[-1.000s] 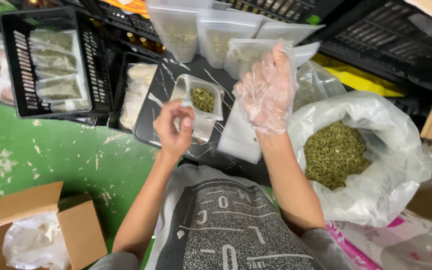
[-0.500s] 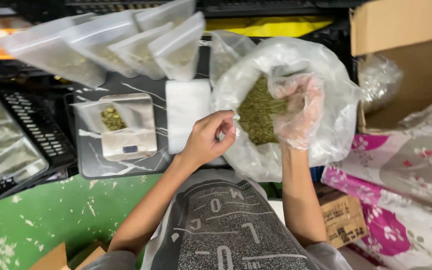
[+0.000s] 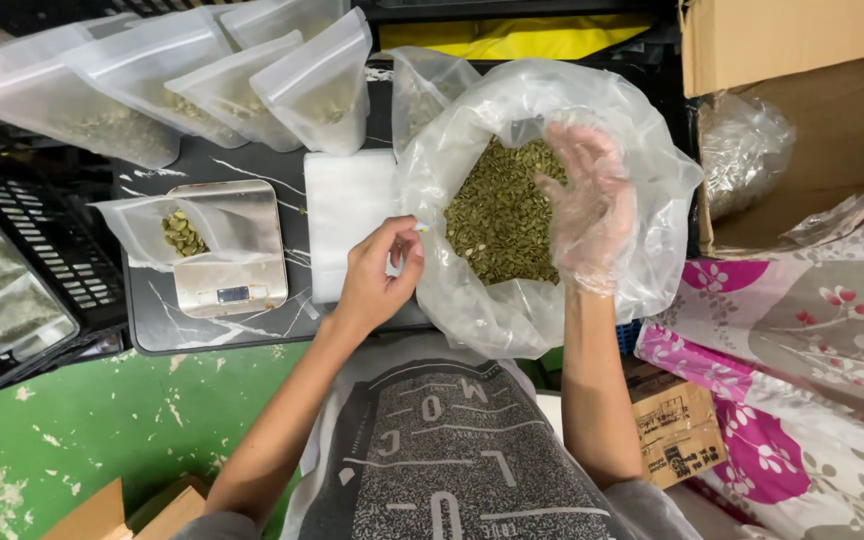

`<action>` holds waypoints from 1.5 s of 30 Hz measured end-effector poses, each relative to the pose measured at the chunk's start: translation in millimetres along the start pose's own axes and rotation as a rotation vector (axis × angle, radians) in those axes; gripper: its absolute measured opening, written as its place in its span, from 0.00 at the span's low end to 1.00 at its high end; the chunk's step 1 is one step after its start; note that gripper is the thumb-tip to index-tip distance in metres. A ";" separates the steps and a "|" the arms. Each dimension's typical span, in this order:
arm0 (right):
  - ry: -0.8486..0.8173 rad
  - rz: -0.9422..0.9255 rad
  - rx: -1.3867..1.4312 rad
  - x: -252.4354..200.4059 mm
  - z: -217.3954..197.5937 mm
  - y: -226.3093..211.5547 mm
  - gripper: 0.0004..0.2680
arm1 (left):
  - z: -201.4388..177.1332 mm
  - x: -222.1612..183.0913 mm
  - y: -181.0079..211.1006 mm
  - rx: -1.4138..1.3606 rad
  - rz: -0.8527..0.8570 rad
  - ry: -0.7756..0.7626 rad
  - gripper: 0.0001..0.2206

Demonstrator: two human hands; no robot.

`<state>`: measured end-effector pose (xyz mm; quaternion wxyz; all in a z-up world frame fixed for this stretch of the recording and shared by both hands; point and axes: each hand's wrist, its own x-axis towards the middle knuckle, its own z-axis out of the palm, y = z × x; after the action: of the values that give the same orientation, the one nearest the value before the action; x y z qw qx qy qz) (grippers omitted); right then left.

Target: The person scoops green plant material from a large plastic bag into smaller silver pouches using a plastic cup, weighs each pouch on a digital scale, and seals the pouches.

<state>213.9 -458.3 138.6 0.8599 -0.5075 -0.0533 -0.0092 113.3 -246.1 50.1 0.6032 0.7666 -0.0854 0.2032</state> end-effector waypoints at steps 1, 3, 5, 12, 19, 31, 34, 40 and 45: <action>0.005 0.029 -0.130 -0.3 -0.4 -0.8 0.19 | -2.4 -3.5 -3.2 0.003 -0.018 0.011 0.10; 0.004 0.062 -0.262 -2.5 8.4 -7.3 0.20 | -7.0 -10.6 -7.7 0.008 -0.039 0.029 0.09; 0.069 0.143 -0.337 -5.2 27.6 -18.3 0.18 | -12.2 -16.4 -10.6 0.012 -0.067 0.047 0.09; -0.108 -0.146 -0.506 -18.8 85.0 6.7 0.06 | -37.3 -39.7 -8.2 0.063 -0.155 0.109 0.05; -0.611 0.189 -0.925 -18.0 142.7 153.8 0.09 | -80.9 -79.5 -20.0 0.159 -0.206 0.099 0.04; -0.623 0.143 -1.296 -16.1 76.2 435.4 0.07 | -145.5 -109.3 -26.4 0.150 -0.238 0.080 0.06; -0.751 -0.144 -1.411 -11.4 100.6 378.5 0.05 | -156.4 -101.5 -24.4 0.144 -0.220 0.027 0.06; -0.773 -0.200 -1.486 -8.9 106.4 364.9 0.04 | -166.1 -94.6 -28.1 0.156 -0.187 -0.063 0.07; -0.795 -0.075 -1.528 -4.7 104.0 354.7 0.06 | -167.7 -93.8 -31.8 0.158 -0.174 -0.109 0.07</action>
<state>225.5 -195.7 -121.2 0.1992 -0.9104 -0.3462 0.1076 5.6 -87.7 14.8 0.5508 0.8260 -0.0348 0.1142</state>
